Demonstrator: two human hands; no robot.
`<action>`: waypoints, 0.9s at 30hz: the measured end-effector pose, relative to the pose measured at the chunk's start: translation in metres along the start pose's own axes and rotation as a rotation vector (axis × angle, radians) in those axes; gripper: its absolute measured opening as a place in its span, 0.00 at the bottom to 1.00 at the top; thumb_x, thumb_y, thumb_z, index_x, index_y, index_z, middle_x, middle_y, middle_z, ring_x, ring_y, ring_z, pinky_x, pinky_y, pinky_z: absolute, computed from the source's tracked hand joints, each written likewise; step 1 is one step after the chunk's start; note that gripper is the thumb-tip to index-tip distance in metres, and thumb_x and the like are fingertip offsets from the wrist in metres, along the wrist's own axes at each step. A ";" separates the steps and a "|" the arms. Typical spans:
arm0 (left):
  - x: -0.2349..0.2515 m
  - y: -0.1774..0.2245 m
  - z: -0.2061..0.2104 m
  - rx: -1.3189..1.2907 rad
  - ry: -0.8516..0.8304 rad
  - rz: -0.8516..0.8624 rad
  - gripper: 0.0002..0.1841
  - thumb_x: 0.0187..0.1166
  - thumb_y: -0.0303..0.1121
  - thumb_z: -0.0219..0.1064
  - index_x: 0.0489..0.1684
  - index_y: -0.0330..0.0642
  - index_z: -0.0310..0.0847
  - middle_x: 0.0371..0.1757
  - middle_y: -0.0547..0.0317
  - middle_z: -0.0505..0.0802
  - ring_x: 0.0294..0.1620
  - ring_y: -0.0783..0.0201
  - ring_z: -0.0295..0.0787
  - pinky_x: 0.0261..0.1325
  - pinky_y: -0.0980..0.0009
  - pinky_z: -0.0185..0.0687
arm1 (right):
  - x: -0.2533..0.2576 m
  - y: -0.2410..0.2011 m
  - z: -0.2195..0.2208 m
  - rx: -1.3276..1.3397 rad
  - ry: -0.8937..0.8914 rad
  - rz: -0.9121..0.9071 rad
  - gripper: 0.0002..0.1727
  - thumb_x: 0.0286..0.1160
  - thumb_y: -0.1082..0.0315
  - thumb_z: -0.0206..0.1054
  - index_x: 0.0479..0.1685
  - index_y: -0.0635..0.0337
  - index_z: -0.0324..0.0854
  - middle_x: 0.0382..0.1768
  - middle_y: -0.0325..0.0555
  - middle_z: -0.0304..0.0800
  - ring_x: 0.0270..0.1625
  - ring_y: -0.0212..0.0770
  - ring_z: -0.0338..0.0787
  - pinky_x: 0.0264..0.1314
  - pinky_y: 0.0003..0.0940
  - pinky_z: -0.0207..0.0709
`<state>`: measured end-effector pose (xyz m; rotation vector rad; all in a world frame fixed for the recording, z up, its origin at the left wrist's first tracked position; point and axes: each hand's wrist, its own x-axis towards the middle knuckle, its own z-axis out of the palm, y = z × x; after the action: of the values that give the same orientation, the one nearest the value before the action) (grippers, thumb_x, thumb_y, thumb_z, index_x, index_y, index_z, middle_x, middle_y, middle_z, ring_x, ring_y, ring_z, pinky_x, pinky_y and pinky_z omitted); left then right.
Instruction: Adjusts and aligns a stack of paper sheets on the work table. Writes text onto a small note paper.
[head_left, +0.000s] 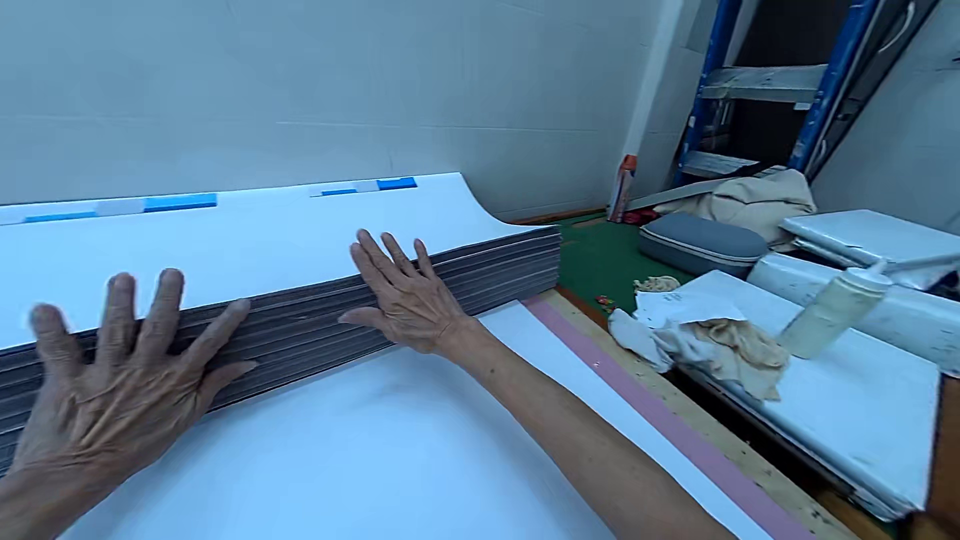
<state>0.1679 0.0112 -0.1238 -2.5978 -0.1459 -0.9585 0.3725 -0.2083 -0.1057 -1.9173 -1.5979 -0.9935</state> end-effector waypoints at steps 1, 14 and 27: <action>0.002 0.005 -0.005 -0.021 -0.031 -0.029 0.37 0.86 0.57 0.46 0.89 0.44 0.65 0.91 0.22 0.54 0.92 0.22 0.39 0.83 0.19 0.30 | 0.001 0.002 -0.012 0.012 0.025 -0.034 0.43 0.75 0.44 0.68 0.84 0.66 0.69 0.87 0.55 0.67 0.90 0.60 0.64 0.90 0.67 0.44; -0.007 0.138 -0.025 -0.427 -0.066 -0.090 0.35 0.81 0.49 0.51 0.77 0.27 0.75 0.85 0.15 0.63 0.82 0.14 0.60 0.79 0.23 0.54 | -0.198 0.163 -0.270 -0.365 -0.651 0.974 0.17 0.73 0.80 0.68 0.61 0.76 0.82 0.62 0.75 0.83 0.67 0.73 0.82 0.65 0.68 0.74; 0.056 0.320 -0.107 -1.649 -0.475 -0.581 0.22 0.91 0.42 0.53 0.64 0.32 0.82 0.47 0.52 0.97 0.45 0.59 0.99 0.46 0.65 0.96 | -0.226 0.104 -0.257 -0.468 -0.129 0.445 0.10 0.73 0.82 0.64 0.47 0.74 0.89 0.49 0.66 0.93 0.54 0.65 0.93 0.58 0.60 0.83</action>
<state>0.2157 -0.3274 -0.1094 -4.4832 -0.3494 -0.6103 0.3958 -0.5647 -0.1034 -2.5463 -0.9708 -1.1287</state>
